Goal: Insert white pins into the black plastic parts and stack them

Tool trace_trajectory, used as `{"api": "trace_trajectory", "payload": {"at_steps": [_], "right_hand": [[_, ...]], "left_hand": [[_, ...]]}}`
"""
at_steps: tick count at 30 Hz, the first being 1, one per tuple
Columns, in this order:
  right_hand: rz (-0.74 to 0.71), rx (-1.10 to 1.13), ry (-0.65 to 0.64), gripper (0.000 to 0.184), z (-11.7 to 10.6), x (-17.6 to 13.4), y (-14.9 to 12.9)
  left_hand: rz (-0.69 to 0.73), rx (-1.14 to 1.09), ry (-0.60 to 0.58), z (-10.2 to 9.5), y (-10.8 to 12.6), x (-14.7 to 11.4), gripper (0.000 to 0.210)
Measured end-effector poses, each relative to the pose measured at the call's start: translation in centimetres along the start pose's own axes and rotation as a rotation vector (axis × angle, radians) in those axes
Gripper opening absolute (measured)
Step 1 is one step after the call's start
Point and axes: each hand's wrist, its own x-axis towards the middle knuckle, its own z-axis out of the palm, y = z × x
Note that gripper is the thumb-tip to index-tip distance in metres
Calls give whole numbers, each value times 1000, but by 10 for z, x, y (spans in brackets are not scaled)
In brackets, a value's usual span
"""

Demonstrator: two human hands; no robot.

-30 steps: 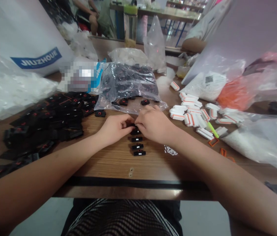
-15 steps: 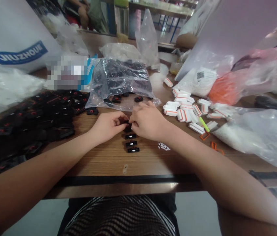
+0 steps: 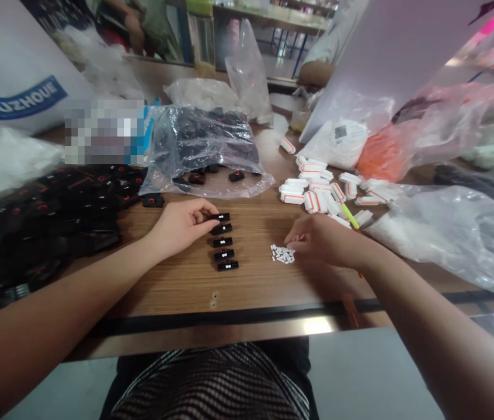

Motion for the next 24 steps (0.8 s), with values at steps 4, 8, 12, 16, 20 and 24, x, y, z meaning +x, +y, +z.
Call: {"api": "trace_trajectory", "payload": {"at_steps": [4, 8, 12, 16, 20, 24], "right_hand": [[-46, -52, 61, 16, 6, 1, 5], [-125, -57, 138, 19, 12, -5, 7], [-205, -152, 199, 25, 18, -15, 3], [-217, -254, 228, 25, 22, -19, 1], [-184, -252, 218, 19, 21, -16, 0], [-113, -48, 215, 18, 12, -3, -21]], "left_hand": [[9, 3, 0, 0, -1, 0, 11], [12, 10, -1, 0, 0, -1, 11], [11, 20, -1, 0, 0, -1, 11], [12, 12, 3, 0, 1, -1, 10], [5, -3, -8, 0, 1, -1, 11], [5, -16, -10, 1, 0, -1, 12]]}}
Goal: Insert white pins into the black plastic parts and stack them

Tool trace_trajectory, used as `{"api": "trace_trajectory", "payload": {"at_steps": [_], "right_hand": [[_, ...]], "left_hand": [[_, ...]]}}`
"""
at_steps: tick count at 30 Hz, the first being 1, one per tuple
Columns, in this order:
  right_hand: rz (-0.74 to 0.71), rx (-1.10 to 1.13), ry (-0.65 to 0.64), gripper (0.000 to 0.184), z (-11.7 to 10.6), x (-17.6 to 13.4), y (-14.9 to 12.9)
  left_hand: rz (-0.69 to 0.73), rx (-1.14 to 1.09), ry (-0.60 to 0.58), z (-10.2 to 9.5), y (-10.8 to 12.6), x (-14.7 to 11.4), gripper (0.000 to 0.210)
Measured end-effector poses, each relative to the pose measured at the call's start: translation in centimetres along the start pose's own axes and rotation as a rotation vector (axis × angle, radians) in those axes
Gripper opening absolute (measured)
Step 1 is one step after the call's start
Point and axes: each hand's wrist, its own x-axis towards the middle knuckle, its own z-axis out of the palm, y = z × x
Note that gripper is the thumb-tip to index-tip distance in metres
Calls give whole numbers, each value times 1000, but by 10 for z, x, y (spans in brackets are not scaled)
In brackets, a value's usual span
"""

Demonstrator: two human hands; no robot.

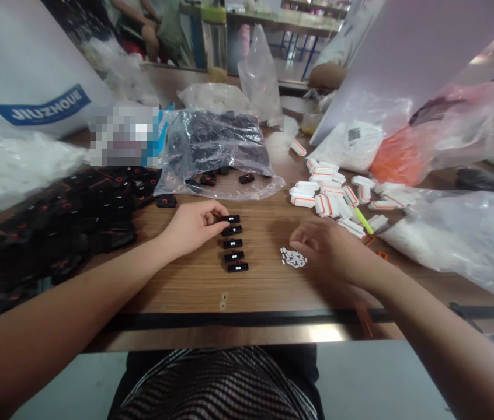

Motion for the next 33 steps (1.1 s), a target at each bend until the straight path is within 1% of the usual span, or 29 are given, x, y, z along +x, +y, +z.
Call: {"api": "trace_trajectory", "payload": {"at_steps": [2, 5, 7, 10, 14, 16, 18, 19, 21, 23, 26, 33], "right_hand": [[-43, 109, 48, 18, 1, 16, -18], [-189, 196, 114, 15, 12, 45, -45], [-230, 198, 111, 13, 23, 61, -56], [-239, 167, 82, 13, 35, 74, -61], [-255, 125, 84, 12, 39, 77, -56], [-270, 104, 90, 10, 39, 76, -54], [-284, 85, 94, 10, 40, 75, -54], [-291, 75, 95, 10, 40, 74, -55], [-306, 55, 100, 10, 41, 74, -56], [-319, 36, 108, 10, 41, 74, -56], [-327, 17, 122, 11, 41, 74, -57], [-343, 46, 120, 10, 43, 75, -57]], "left_hand": [[3, -4, 3, 0, -1, 0, 12], [21, -7, 2, 0, -1, 0, 12], [33, -19, 8, 0, -1, 0, 11], [33, -43, 17, -1, 0, 0, 12], [46, -82, 13, -9, 0, 0, 18], [75, -84, 26, -15, 1, 0, 15], [102, -70, 27, -21, 3, -1, 7], [107, -65, 3, -24, 3, -1, 4], [105, -63, -75, -28, 5, -2, 7], [99, -46, -148, -28, 7, -4, 13], [109, 6, -197, -24, 7, -7, 17], [114, 43, -198, -20, 8, -7, 16]]}}
